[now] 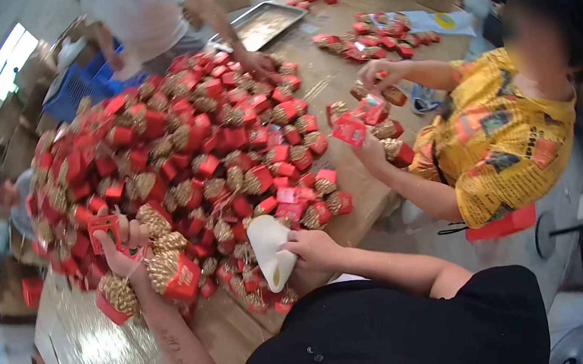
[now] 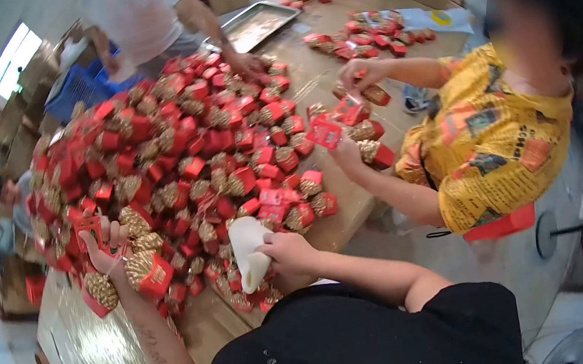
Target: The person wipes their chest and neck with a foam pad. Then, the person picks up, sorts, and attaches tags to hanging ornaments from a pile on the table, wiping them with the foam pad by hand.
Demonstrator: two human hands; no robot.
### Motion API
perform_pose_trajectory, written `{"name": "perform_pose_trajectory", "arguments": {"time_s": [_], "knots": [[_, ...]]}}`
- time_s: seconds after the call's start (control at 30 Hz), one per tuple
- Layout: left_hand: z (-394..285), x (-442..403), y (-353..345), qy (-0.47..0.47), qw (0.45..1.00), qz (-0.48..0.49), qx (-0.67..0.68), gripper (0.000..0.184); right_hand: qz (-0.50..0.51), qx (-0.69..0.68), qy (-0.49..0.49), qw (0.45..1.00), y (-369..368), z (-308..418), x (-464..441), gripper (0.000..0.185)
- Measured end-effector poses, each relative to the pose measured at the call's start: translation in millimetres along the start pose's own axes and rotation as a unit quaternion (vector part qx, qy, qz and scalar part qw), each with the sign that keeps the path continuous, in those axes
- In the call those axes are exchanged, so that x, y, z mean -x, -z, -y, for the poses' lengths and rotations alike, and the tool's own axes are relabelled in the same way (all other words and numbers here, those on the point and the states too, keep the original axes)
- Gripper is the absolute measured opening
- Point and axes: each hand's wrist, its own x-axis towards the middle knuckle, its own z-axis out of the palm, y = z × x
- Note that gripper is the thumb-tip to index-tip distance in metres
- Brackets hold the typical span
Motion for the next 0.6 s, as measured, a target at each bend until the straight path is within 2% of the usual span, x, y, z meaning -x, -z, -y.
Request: {"name": "perform_pose_trajectory", "arguments": {"time_s": [0.07, 0.1, 0.13, 0.17, 0.2, 0.27, 0.3, 0.33, 0.37, 0.4, 0.43, 0.47, 0.5, 0.53, 0.57, 0.6], "knots": [[35.8, -40.3, -33.4, 0.074, 0.996, 0.022, -0.055, 0.049, -0.086, -0.070, -0.079, 0.991, 6.3, -9.0, 21.6, 0.029], [58.3, -62.1, -35.0, 0.121, 0.991, 0.011, -0.057, 0.049, -0.095, -0.066, -0.086, 0.990, 8.6, -15.0, 27.3, 0.029], [79.4, -82.5, -56.1, 0.176, 0.979, -0.049, -0.094, 0.048, -0.092, -0.089, -0.111, 0.986, 10.5, -21.7, 32.5, 0.031], [101.1, -108.6, -66.7, 0.210, 0.962, -0.023, -0.176, 0.044, -0.088, -0.113, -0.136, 0.980, 12.1, -27.0, 38.7, 0.032], [123.3, -130.9, -81.3, 0.248, 0.943, -0.081, -0.205, 0.039, -0.092, -0.112, -0.141, 0.979, 14.0, -31.5, 44.8, 0.032], [182.5, -188.5, -71.1, 0.248, 0.914, -0.099, -0.306, 0.037, -0.066, -0.129, -0.151, 0.978, 18.7, -42.3, 54.8, 0.034], [210.1, -212.9, -67.5, 0.223, 0.928, -0.079, -0.287, 0.036, -0.071, -0.134, -0.159, 0.976, 17.3, -49.7, 62.5, 0.035], [236.6, -245.1, -50.3, 0.213, 0.908, 0.001, -0.362, 0.036, -0.086, -0.145, -0.176, 0.970, 17.4, -52.5, 68.2, 0.032], [265.5, -269.9, -45.4, 0.181, 0.875, 0.027, -0.448, 0.039, -0.072, -0.146, -0.212, 0.964, 10.6, -60.8, 76.4, 0.034], [282.7, -284.3, -71.7, 0.176, 0.841, 0.041, -0.511, 0.043, -0.059, -0.148, -0.248, 0.956, 3.7, -69.1, 84.9, 0.038], [328.1, -311.6, -50.3, 0.177, 0.817, 0.066, -0.545, 0.045, -0.058, -0.156, -0.270, 0.948, 1.8, -73.8, 92.7, 0.036], [364.6, -332.0, -56.4, 0.213, 0.746, 0.071, -0.627, 0.045, -0.057, -0.166, -0.293, 0.940, 1.9, -75.8, 98.4, 0.034], [392.8, -343.7, -75.6, 0.153, 0.661, 0.081, -0.730, 0.045, -0.073, -0.188, -0.312, 0.929, 9.4, -72.5, 100.0, 0.027], [417.5, -361.0, -90.6, 0.100, 0.594, 0.142, -0.786, 0.044, -0.078, -0.184, -0.313, 0.929, 14.8, -70.6, 102.5, 0.027], [429.9, -366.7, -121.6, 0.079, 0.608, 0.116, -0.782, 0.043, -0.078, -0.187, -0.323, 0.924, 18.0, -70.1, 105.3, 0.027], [436.1, -376.9, -148.7, 0.069, 0.643, 0.109, -0.755, 0.042, -0.078, -0.190, -0.334, 0.920, 16.5, -72.7, 107.5, 0.028]]}}
